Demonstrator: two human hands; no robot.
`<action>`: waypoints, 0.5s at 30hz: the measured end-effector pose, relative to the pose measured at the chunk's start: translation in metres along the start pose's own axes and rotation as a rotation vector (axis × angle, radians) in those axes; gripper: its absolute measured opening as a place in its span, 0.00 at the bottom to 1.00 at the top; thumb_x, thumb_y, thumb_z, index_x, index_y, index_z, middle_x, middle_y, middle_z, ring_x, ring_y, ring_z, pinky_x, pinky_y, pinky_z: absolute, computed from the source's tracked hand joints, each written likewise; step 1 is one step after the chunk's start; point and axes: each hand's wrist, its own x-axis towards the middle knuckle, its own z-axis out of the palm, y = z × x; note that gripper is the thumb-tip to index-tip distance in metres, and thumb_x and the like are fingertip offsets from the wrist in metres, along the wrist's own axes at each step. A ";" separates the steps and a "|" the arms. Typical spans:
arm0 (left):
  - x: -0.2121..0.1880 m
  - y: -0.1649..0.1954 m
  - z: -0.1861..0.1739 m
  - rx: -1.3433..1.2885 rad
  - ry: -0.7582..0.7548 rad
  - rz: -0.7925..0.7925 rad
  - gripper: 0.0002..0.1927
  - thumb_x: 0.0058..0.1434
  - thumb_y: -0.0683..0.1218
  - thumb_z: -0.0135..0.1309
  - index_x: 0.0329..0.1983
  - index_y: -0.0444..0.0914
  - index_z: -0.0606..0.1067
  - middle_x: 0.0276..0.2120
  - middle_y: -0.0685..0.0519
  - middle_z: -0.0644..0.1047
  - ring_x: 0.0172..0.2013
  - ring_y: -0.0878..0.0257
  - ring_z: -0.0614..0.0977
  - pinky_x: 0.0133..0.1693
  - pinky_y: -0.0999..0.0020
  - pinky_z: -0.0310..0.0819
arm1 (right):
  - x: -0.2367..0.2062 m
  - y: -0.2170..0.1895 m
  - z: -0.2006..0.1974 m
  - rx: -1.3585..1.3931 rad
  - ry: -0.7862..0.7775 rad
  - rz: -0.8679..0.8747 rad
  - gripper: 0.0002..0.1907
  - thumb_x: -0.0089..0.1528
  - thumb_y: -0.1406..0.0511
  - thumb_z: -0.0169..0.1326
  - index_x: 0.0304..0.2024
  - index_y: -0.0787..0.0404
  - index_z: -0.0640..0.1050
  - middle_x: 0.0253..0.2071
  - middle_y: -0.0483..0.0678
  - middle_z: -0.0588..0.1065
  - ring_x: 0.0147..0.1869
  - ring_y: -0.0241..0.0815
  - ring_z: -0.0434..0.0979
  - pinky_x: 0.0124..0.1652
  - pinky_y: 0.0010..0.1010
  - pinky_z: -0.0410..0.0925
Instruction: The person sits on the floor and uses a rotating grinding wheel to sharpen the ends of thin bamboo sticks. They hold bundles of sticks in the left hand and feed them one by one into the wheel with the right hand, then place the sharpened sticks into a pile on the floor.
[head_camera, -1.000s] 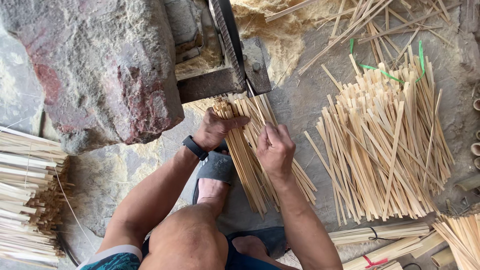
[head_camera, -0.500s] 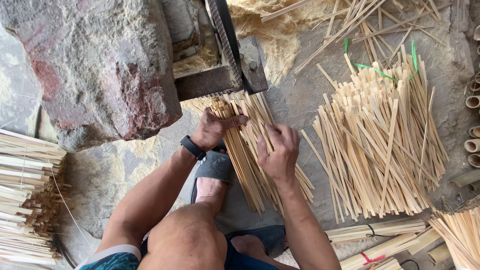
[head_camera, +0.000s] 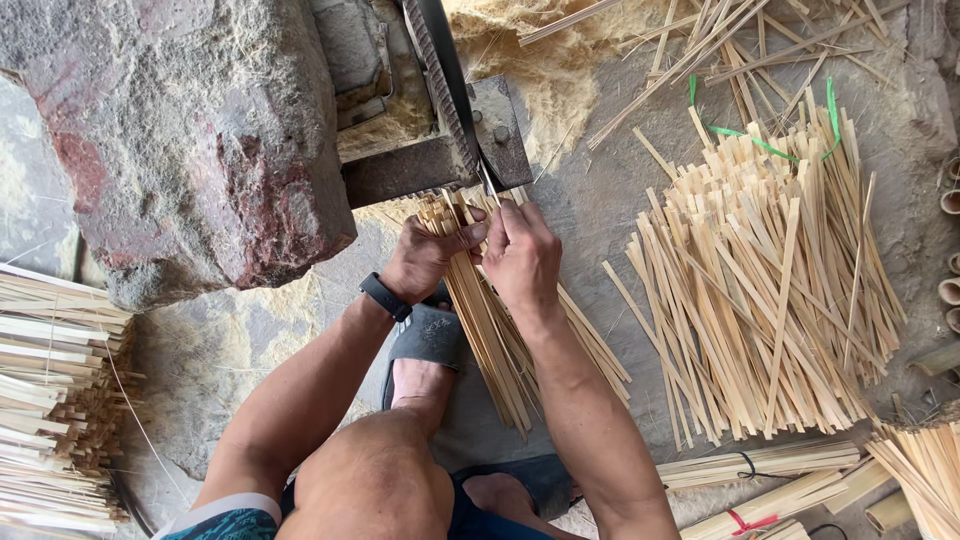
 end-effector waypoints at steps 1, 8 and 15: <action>0.000 0.000 0.001 0.004 0.014 -0.005 0.16 0.58 0.45 0.67 0.48 0.34 0.81 0.36 0.51 0.83 0.34 0.66 0.83 0.36 0.69 0.82 | 0.002 -0.001 -0.001 0.013 -0.008 0.004 0.06 0.66 0.72 0.53 0.40 0.70 0.80 0.30 0.53 0.75 0.27 0.43 0.78 0.24 0.33 0.71; -0.005 0.002 -0.004 0.167 -0.005 -0.061 0.15 0.58 0.47 0.69 0.41 0.31 0.83 0.31 0.49 0.84 0.30 0.63 0.85 0.34 0.67 0.84 | -0.056 0.017 -0.049 0.150 -0.304 0.284 0.10 0.67 0.69 0.53 0.34 0.68 0.83 0.23 0.50 0.76 0.22 0.39 0.75 0.19 0.31 0.66; -0.003 0.001 0.001 0.126 -0.057 0.002 0.14 0.55 0.48 0.69 0.37 0.35 0.79 0.28 0.52 0.82 0.29 0.65 0.84 0.33 0.69 0.84 | -0.100 0.030 -0.054 0.450 -0.179 0.402 0.11 0.70 0.64 0.52 0.44 0.64 0.83 0.29 0.45 0.77 0.30 0.32 0.77 0.29 0.23 0.69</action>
